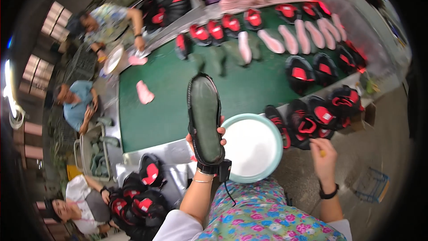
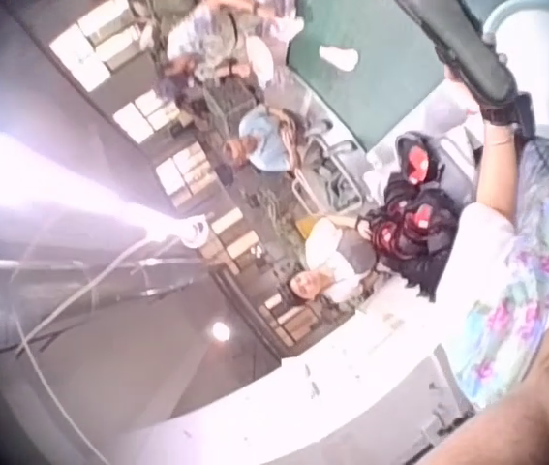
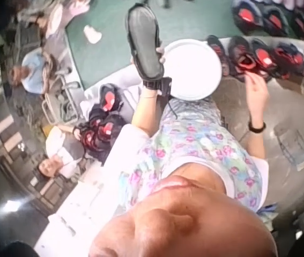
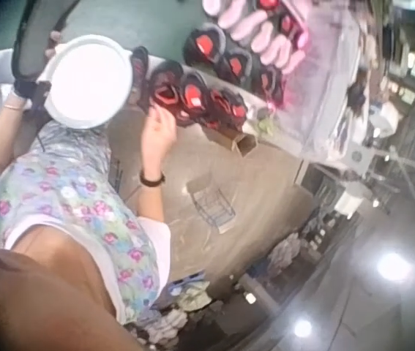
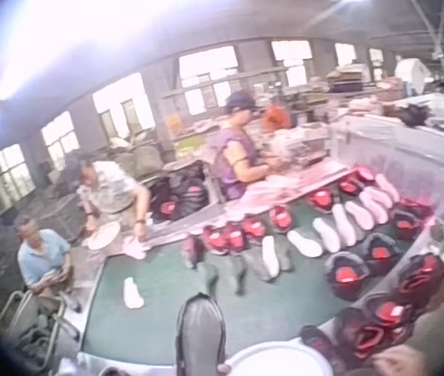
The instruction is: Applying glue to the inner components of shoes using a brush on a manufacturing line.
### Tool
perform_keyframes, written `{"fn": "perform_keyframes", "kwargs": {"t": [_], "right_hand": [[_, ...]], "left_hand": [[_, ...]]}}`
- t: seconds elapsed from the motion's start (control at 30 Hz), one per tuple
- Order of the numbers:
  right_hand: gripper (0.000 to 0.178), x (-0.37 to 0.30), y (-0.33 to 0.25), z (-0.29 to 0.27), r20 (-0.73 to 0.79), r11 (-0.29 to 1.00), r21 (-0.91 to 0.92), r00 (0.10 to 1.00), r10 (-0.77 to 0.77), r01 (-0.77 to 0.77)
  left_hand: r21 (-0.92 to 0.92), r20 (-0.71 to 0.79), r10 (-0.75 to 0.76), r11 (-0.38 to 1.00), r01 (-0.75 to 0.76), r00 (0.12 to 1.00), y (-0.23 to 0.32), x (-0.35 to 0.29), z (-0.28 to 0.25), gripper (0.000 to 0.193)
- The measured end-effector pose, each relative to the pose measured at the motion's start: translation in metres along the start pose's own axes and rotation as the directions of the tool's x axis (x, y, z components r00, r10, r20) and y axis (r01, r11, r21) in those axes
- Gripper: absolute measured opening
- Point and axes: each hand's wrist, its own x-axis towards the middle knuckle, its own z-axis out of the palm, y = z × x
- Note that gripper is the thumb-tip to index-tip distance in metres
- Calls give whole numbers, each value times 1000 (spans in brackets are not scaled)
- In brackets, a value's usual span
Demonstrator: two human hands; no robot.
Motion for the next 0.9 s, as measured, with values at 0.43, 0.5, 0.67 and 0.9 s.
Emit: {"fn": "perform_keyframes", "kwargs": {"t": [0.43,0.5,0.67,0.9], "right_hand": [[14,31,-61,146,67,907,-420,996,59,-25],[14,39,53,97,13,873,-488,1000,23,-14],[17,72,120,62,-5,795,-606,1000,-4,0],[24,-76,134,-27,-117,582,-774,959,259,-251]], "left_hand": [[509,-222,693,683,-525,686,434,-104,-22,66],[606,-295,757,620,-499,583,531,-101,-77,54],[895,-305,923,362,-262,233,678,-135,-118,56],[681,47,878,-376,628,476,814,-215,-136,54]]}}
